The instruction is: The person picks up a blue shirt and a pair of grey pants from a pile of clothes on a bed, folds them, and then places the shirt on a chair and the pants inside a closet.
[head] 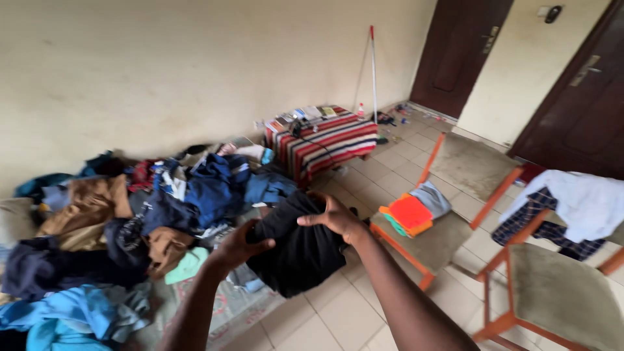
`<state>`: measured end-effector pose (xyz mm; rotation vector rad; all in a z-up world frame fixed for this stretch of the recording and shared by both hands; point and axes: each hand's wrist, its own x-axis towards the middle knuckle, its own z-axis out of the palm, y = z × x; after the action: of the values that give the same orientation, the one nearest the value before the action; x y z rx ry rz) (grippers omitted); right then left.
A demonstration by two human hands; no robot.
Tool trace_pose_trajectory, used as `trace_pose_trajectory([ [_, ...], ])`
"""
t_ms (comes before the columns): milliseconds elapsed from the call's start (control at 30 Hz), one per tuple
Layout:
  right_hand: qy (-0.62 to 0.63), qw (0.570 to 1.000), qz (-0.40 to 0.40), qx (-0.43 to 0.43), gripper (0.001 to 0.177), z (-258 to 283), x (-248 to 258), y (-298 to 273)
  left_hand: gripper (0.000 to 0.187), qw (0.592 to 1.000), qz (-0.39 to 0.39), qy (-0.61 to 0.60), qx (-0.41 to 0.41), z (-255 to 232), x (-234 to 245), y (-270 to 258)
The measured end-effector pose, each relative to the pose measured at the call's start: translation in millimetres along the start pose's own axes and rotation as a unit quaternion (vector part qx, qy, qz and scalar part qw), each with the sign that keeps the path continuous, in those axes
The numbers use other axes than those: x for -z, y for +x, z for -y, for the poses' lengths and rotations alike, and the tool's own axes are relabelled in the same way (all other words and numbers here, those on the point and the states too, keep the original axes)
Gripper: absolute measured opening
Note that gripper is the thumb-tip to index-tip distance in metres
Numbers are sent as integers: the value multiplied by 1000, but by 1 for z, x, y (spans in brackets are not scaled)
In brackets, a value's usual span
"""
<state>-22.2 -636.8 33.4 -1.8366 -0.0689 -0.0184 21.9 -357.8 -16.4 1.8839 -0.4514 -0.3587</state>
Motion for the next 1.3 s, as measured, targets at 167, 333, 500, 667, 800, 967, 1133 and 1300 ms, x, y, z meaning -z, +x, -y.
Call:
trace_pose_trajectory([
  [167,77,997,7,-9,96,-3,64,-3,74,987,-124,-100,-2,-28,-46,53],
  [333,38,996,40,-70,99,-3,117,-11,65,985,-119,-122,-3,-48,-79,101],
  [500,14,985,101,-137,90,-10,162,-3,63,993,-33,-73,-89,-47,-99,159],
  [667,-124,982,107,-92,83,-16,181,23,56,983,56,45,-171,-71,-130,222],
  [800,-152,980,69,-107,75,-32,212,54,56,965,73,68,-241,-107,-147,270],
  [967,-77,992,-2,-99,71,-58,257,91,62,975,29,22,-219,-125,-148,348],
  [1133,-32,964,-176,-196,67,-89,292,115,58,984,82,-38,-156,-112,-143,428],
  [1300,77,937,-284,-189,63,-136,323,131,57,973,141,-137,-124,-96,-155,472],
])
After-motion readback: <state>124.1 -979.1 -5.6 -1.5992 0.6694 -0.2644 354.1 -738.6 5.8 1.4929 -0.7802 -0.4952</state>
